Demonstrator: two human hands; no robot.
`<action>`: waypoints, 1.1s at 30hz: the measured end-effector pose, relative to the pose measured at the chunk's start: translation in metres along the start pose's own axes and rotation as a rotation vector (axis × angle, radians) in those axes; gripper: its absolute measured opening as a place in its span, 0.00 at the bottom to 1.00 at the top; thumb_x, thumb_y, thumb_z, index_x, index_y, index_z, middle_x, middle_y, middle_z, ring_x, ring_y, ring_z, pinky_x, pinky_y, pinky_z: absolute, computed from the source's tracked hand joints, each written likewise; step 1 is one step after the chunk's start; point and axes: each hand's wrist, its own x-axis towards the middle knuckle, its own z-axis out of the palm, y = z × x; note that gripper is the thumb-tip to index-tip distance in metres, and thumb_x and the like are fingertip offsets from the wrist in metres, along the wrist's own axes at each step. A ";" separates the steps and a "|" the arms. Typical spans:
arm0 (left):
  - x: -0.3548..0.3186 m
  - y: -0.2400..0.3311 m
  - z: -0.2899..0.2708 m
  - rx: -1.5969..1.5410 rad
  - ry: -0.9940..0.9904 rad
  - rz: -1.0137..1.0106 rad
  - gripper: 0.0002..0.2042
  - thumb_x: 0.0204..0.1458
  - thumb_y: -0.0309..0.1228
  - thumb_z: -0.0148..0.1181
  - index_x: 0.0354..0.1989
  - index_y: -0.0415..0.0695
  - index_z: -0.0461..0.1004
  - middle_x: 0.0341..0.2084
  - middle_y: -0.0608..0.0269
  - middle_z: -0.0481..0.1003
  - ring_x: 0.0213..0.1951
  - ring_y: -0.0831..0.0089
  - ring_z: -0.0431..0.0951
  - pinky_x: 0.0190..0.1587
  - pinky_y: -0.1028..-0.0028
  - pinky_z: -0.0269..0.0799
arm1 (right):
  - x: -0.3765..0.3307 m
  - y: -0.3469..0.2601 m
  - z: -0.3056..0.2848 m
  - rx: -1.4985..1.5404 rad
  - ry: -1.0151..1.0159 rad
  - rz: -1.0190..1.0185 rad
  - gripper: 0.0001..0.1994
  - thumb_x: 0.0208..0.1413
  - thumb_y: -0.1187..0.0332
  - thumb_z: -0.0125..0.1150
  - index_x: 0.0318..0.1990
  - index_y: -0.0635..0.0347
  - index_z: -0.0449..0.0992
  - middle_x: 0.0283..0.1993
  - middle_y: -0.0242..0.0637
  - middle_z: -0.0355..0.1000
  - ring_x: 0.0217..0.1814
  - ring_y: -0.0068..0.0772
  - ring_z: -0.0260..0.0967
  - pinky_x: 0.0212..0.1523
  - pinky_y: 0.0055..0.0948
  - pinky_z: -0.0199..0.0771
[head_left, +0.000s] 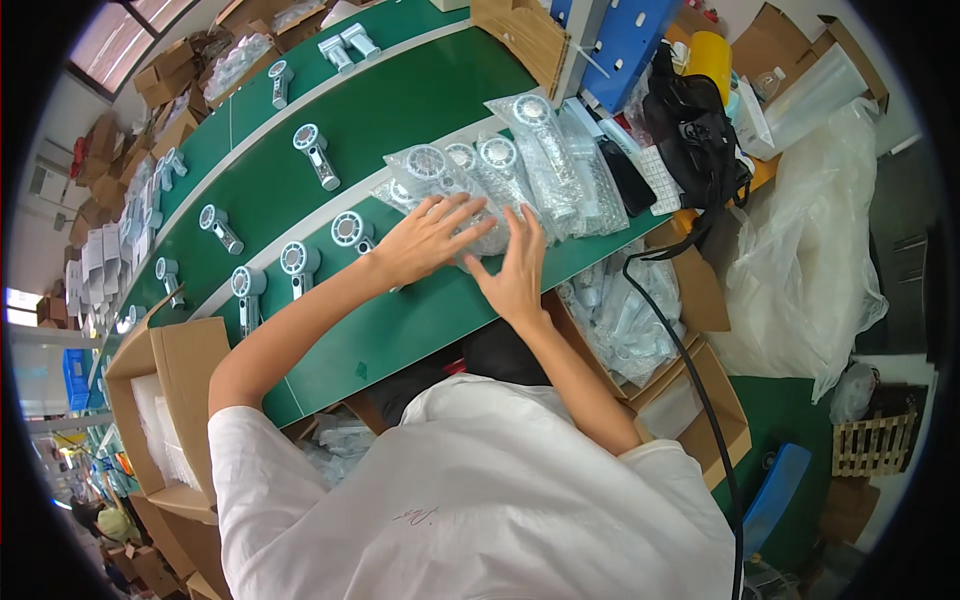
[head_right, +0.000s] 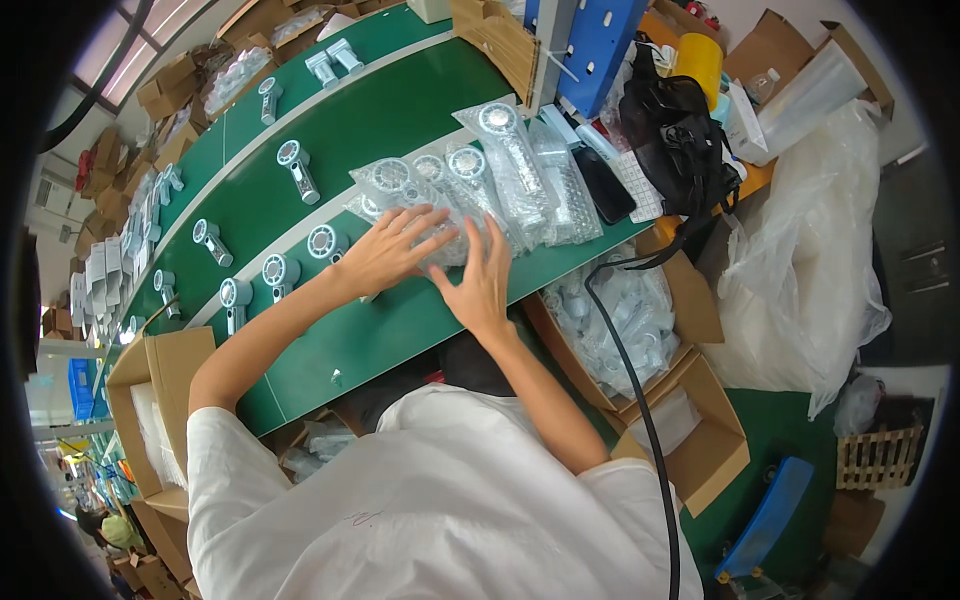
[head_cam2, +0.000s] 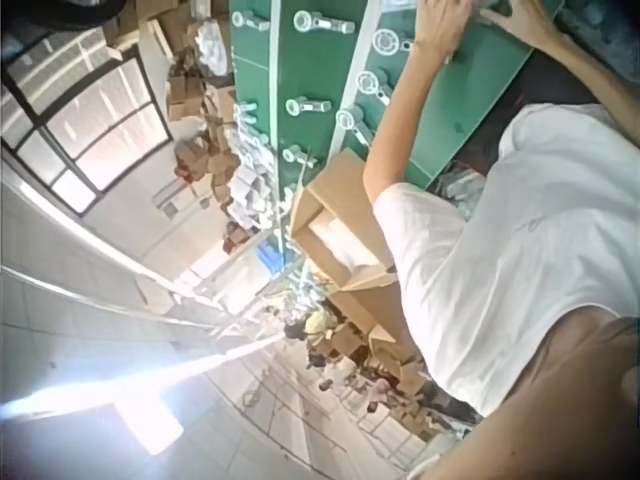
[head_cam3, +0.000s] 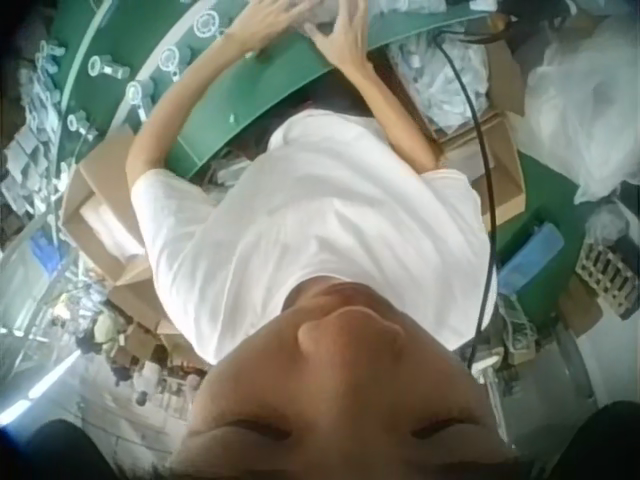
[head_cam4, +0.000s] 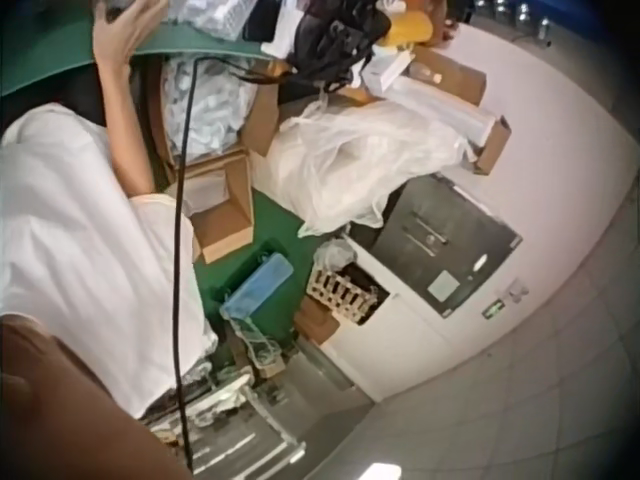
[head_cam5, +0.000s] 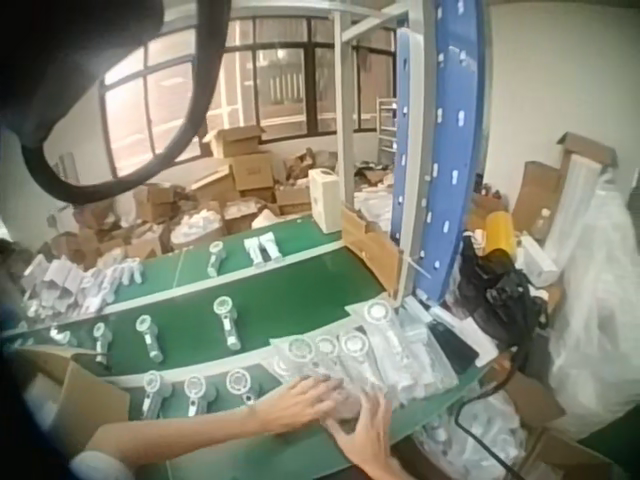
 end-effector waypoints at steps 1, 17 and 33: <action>0.004 -0.001 0.003 -0.013 -0.005 0.019 0.28 0.48 0.32 0.64 0.60 0.50 0.65 0.56 0.59 0.64 0.50 0.62 0.65 0.56 0.64 0.62 | -0.010 -0.001 -0.003 0.094 -0.003 0.124 0.36 0.44 0.77 0.71 0.63 0.63 0.62 0.63 0.51 0.61 0.60 0.53 0.66 0.59 0.40 0.68; 0.005 0.005 0.019 -0.418 0.143 -0.010 0.10 0.49 0.21 0.61 0.41 0.43 0.74 0.41 0.60 0.67 0.41 0.64 0.68 0.42 0.71 0.69 | 0.007 0.010 0.016 0.225 0.093 0.038 0.27 0.44 0.80 0.70 0.55 0.60 0.72 0.51 0.41 0.72 0.45 0.41 0.71 0.46 0.33 0.73; 0.025 -0.026 -0.088 -0.634 0.762 -0.536 0.04 0.49 0.18 0.64 0.33 0.37 0.78 0.36 0.62 0.70 0.32 0.71 0.69 0.36 0.75 0.67 | 0.154 -0.071 -0.059 0.354 0.138 -0.160 0.10 0.49 0.81 0.66 0.39 0.58 0.83 0.34 0.29 0.79 0.30 0.23 0.69 0.35 0.22 0.70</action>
